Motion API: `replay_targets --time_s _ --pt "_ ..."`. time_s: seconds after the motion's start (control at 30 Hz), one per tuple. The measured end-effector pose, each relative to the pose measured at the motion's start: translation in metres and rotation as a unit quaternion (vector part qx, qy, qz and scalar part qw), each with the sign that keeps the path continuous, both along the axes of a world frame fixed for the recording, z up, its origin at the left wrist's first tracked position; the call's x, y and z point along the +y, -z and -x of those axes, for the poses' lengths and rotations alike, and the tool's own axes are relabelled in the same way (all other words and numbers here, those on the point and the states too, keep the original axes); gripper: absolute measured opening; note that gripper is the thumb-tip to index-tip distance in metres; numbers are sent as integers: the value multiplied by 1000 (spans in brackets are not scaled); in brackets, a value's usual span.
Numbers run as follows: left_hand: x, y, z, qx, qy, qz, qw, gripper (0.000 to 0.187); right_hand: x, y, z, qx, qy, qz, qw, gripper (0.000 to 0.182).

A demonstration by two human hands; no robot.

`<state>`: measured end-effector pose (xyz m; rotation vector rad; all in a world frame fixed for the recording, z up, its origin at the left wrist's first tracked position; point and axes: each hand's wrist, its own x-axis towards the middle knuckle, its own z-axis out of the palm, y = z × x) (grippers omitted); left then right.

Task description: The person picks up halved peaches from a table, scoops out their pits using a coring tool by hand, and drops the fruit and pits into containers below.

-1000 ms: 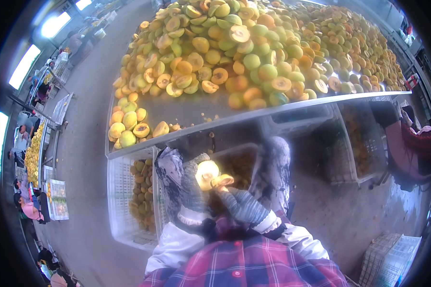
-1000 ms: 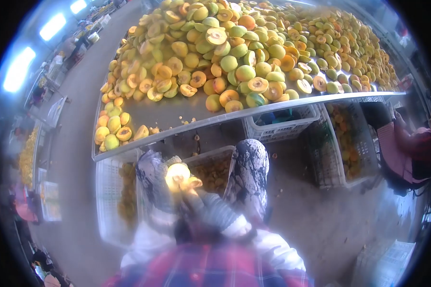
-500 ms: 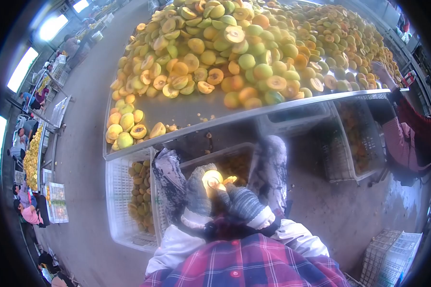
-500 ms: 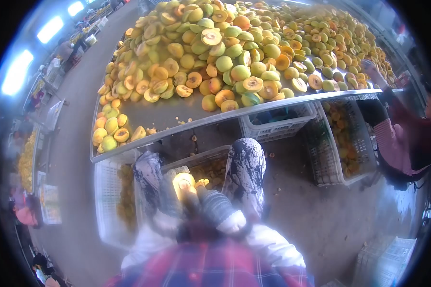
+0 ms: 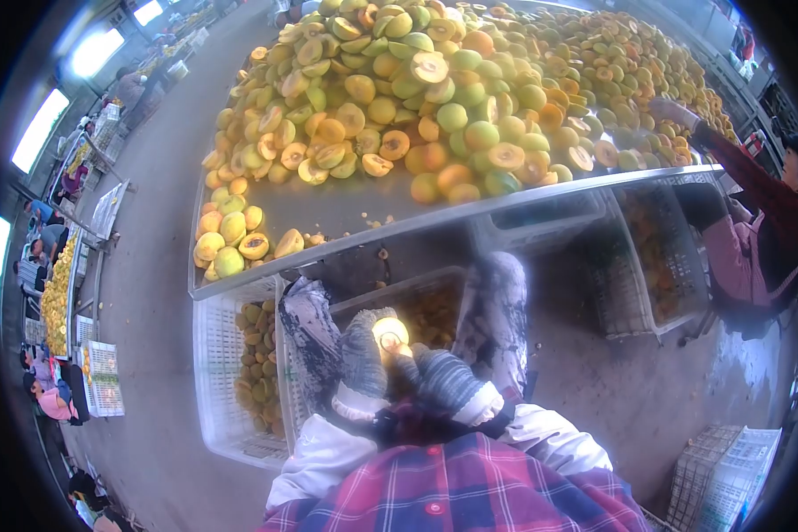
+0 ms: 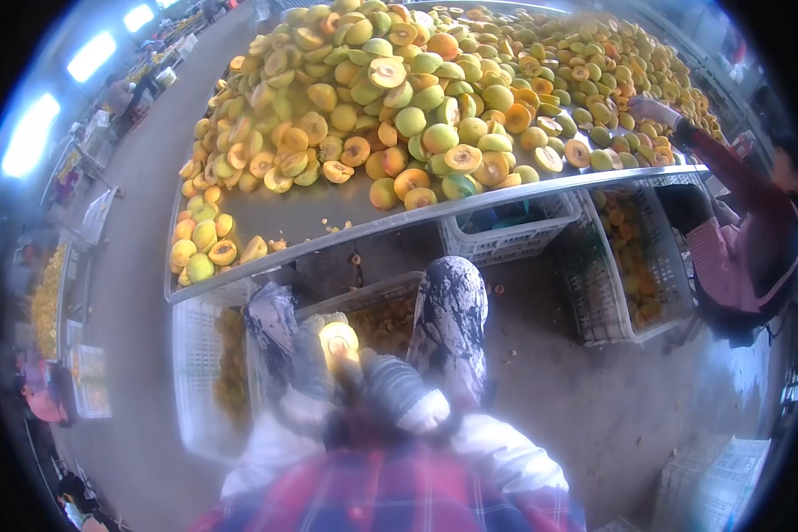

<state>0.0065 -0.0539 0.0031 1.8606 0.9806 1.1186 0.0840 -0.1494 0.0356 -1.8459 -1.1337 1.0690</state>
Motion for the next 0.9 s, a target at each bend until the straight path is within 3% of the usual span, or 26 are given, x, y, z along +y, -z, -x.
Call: replay_targets --time_s 0.13,0.23,0.33,0.4,0.43,0.5,0.57,0.6,0.63,0.67,0.7,0.73,0.77,0.8,0.83,0.9 --pt "30 -13 19 128 251 102 954 25 -8 6 -2 -59 -26 -17 998 34" --pt "42 -32 18 185 333 89 920 16 -6 -13 -16 35 -87 22 995 39" --pt "51 3 30 184 346 86 916 19 -3 -7 -18 -10 -90 47 995 43" --pt "60 37 41 190 356 78 911 22 -2 6 -14 211 -10 42 977 47" --pt "65 49 44 195 363 74 908 24 -1 16 -13 212 -8 40 976 47" --pt "63 25 42 203 372 74 903 26 -4 34 -10 77 -148 -22 986 50" --pt "52 -59 27 179 419 -9 890 26 -3 21 -13 121 -114 2 986 51" --pt "52 -54 27 176 416 -8 892 26 -1 15 -16 159 -81 21 984 52" --pt "53 -42 28 155 361 -50 918 29 2 16 -14 157 -83 22 984 52" --pt "54 -26 30 134 304 -92 939 32 6 19 -9 235 -24 9 972 51" --pt "38 4 26 7 212 -53 976 30 8 24 -5 312 37 -4 949 50" --pt "37 -1 17 7 212 -54 976 30 9 34 -1 312 37 -5 949 50" --pt "39 -10 8 -109 192 287 932 32 11 50 4 323 39 -61 944 44" --pt "41 -14 7 -210 143 590 766 37 10 66 12 336 42 -116 934 38" --pt "43 -6 -4 -244 103 612 746 44 6 64 16 260 20 -165 951 36" --pt "38 -4 1 -211 58 621 753 43 -1 60 8 204 -32 -147 967 43"
